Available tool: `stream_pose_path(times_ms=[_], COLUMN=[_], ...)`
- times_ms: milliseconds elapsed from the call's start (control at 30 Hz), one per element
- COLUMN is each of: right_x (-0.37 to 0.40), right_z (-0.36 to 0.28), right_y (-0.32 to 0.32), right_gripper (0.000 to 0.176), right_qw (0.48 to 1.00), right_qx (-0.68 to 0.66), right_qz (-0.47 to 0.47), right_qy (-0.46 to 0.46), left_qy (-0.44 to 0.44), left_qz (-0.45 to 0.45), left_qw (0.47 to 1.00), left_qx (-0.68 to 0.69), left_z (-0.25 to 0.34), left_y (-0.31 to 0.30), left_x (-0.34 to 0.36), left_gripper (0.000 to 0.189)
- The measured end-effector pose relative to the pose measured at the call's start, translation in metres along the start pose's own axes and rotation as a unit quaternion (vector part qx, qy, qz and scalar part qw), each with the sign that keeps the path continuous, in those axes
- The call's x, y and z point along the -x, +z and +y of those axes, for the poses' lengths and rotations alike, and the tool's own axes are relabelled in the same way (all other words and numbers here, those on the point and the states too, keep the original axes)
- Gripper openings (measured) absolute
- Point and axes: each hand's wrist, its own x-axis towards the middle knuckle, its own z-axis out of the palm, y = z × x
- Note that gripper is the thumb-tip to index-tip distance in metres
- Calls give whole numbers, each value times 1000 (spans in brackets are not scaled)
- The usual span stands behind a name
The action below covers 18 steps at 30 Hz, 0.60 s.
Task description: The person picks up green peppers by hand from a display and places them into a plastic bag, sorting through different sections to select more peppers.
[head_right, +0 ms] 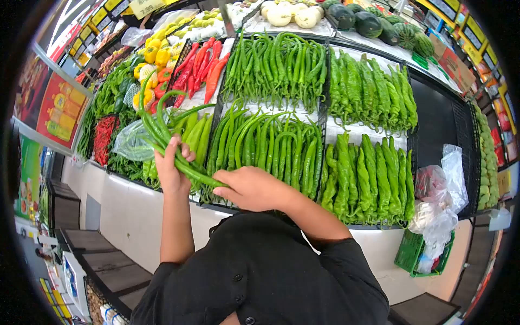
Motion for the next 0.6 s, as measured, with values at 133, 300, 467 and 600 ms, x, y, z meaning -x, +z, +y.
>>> stream_pose_path(times_ms=[133,300,467,600], right_x=[23,65,103,70], right_z=[-1,4,4,57], right_y=[-2,-42,-110,-156], right_gripper=[27,24,19,31], right_qw=[999,997,964,851], right_qx=[28,30,37,11], right_qz=[23,45,262,525], right_qy=[-17,-55,20,22], left_qy=[3,81,149,148], left_qz=[-7,23,79,103], left_qw=[999,995,985,983], left_qx=[47,59,38,24], left_z=[4,20,44,46], left_y=[-17,-51,-85,-109], left_x=[-7,-28,-33,-24], left_gripper=[16,16,12,13])
